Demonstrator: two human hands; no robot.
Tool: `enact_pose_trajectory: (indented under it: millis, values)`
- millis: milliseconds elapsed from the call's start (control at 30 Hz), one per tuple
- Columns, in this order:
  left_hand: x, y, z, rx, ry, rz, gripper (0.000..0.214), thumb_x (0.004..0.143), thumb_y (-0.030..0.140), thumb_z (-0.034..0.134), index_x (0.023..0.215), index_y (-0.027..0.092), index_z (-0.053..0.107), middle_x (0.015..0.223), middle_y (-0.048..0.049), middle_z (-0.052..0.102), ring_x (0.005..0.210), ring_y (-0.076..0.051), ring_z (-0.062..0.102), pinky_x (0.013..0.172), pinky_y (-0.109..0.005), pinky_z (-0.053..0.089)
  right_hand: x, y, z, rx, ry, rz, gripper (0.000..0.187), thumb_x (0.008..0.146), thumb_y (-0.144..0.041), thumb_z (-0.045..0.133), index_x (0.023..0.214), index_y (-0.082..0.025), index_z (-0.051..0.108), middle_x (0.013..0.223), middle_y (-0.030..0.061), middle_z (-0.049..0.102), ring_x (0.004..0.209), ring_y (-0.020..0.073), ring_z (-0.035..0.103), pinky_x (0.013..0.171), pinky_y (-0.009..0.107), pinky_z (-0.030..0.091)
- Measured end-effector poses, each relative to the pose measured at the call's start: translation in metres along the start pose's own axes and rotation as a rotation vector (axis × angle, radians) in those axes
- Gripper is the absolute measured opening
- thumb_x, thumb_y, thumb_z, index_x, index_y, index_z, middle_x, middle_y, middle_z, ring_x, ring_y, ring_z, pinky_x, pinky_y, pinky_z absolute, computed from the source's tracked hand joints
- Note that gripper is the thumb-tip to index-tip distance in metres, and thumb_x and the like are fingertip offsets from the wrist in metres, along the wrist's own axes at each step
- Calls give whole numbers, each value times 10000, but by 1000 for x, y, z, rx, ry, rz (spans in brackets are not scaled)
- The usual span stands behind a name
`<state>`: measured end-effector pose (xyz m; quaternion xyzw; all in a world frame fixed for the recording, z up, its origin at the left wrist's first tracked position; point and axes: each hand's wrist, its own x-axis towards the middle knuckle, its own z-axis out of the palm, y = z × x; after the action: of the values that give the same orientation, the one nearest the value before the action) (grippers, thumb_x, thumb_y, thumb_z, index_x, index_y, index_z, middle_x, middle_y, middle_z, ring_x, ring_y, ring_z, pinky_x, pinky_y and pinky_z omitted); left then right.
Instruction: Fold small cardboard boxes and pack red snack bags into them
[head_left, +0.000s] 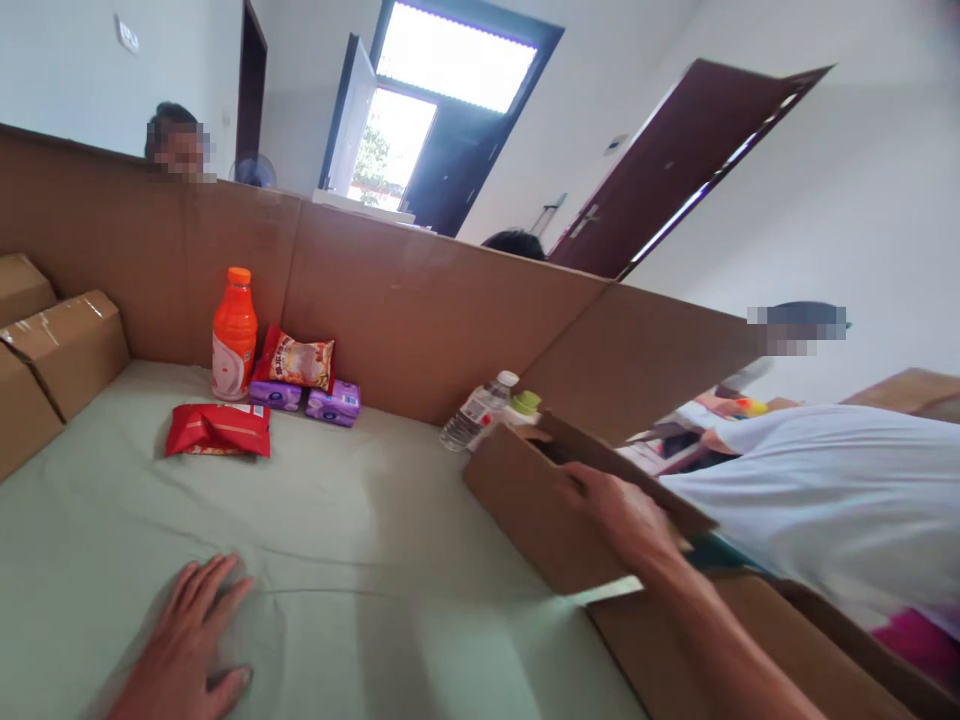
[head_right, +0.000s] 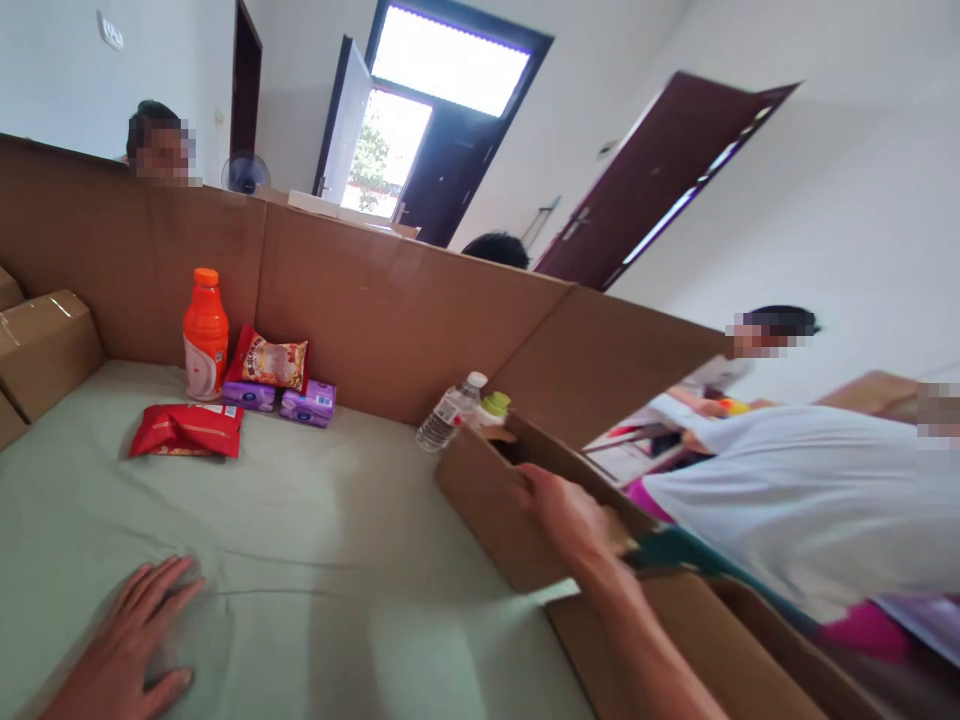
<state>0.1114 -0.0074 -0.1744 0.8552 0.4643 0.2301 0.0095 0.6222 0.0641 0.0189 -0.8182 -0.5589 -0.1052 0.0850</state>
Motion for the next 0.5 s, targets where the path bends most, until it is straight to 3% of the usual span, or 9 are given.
enact_pose_trajectory:
  millis: [100,167,233,300,400,500]
  values:
    - [4,-3,-5,-163,81,-119,785,833,301,629,1560,302,335,1598,-112,423,1394,-363,499,1092,-549,496,-42,-44,-3,90,-42,-201,215,863,-187,620,1020,-220,762,907,65,796,810,242,746,676,299,515]
    - [9,-2,-20,-276,95,-174,839,854,318,626,1595,310,232,1630,-134,354,1435,-388,446,1095,-585,484,-81,-82,-14,220,-8,-511,234,896,-176,551,1030,-222,738,980,62,785,857,212,727,742,295,524]
    - [13,1,-42,-393,76,-214,931,849,332,653,1615,324,125,1672,-140,258,1490,-411,349,1133,-635,415,-121,-121,-33,327,9,-769,246,931,-120,477,942,-209,706,912,54,760,811,187,690,735,288,501]
    - [13,3,-65,-516,40,-224,1049,816,399,719,1622,327,50,1702,-140,163,1524,-435,253,1162,-675,332,-157,-155,-52,402,-17,-933,274,928,-52,442,843,-206,652,785,24,705,710,164,623,694,280,458]
    - [5,4,-89,-688,-20,-224,1265,716,541,809,1622,306,-42,1711,-157,101,1529,-469,199,1164,-676,316,-190,-186,-72,484,-92,-1084,258,927,-22,457,874,-201,635,749,7,672,655,152,562,661,285,421]
    - [-4,4,-95,-796,-93,-250,1321,716,520,809,1605,301,-143,1696,-172,163,1499,-456,300,1147,-615,394,-201,-198,-79,536,-195,-1114,241,948,-46,476,939,-203,657,795,16,705,688,158,607,677,282,455]
